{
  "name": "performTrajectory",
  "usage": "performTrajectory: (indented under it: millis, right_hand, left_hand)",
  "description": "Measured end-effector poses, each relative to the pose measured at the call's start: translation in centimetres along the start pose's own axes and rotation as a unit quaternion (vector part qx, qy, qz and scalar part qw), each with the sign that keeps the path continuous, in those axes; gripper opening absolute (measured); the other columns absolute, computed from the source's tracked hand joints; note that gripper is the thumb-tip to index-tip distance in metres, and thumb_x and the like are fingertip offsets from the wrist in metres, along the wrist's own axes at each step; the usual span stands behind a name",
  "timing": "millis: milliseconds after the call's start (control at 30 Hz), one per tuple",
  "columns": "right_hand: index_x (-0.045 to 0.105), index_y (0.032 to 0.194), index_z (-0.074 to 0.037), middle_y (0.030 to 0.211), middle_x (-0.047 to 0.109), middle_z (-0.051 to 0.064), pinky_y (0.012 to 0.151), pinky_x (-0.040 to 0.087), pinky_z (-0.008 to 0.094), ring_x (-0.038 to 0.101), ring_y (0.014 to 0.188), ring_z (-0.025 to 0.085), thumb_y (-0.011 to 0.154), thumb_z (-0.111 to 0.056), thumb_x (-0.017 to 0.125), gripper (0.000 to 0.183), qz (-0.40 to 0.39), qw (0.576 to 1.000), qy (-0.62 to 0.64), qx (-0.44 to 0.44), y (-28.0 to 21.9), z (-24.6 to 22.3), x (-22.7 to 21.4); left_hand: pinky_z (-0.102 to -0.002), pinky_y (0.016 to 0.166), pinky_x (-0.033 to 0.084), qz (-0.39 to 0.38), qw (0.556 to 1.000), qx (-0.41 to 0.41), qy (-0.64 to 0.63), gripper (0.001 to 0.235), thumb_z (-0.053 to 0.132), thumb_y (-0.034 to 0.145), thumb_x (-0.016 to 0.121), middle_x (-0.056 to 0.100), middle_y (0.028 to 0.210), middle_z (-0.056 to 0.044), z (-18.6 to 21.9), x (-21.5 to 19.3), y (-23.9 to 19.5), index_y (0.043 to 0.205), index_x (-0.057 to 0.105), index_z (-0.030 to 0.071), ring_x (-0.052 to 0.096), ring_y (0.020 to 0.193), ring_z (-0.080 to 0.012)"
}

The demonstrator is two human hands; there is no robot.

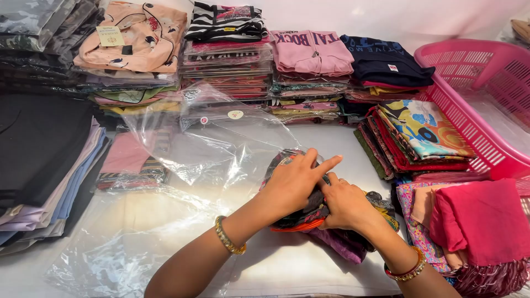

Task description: The person folds a colorful patterned cloth and places it into a clear plastic bag. They press the bag to remove air and seal it, then place the packaged item on a stack. The person repeats this process with another colorful cloth.

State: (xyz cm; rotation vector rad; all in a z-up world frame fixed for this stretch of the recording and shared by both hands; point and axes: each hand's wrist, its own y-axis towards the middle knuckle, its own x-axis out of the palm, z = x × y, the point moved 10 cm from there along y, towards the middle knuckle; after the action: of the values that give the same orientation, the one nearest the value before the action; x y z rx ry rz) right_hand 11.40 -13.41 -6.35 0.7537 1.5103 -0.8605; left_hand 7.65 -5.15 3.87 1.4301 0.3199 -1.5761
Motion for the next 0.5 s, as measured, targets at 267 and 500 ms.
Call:
performTrajectory:
  millis: [267, 500]
  right_hand:
    - [0.014, 0.164, -0.030, 0.112, 0.055, 0.018, 0.082, 0.058, 0.048, 0.066, 0.099, 0.040, 0.050, -0.038, 0.096, 0.141, -0.001, 0.999, 0.033, 0.011, -0.9, -1.5, -2.1]
    - [0.027, 0.161, -0.027, 0.163, 0.025, 0.024, 0.089, 0.049, 0.062, 0.032, 0.146, 0.048, 0.044, -0.047, 0.099, 0.139, 0.091, 0.995, -0.022, -0.030, -1.0, -2.4, -3.3]
  left_hand:
    - [-0.041, 0.069, 0.056, 0.096, 0.983, -0.155, -0.016, 0.071, -0.003, 0.086, 0.061, 0.057, 0.109, -0.012, -6.0, -0.2, -8.5, 0.153, 0.045, 0.018, 0.066, 0.093, -0.0296]
    - [-0.043, 0.078, 0.054, 0.155, 0.980, -0.092, -0.090, 0.057, 0.000, 0.087, 0.063, 0.068, 0.112, -0.011, -6.2, -1.1, -8.9, 0.142, 0.054, 0.011, 0.067, 0.096, -0.0336]
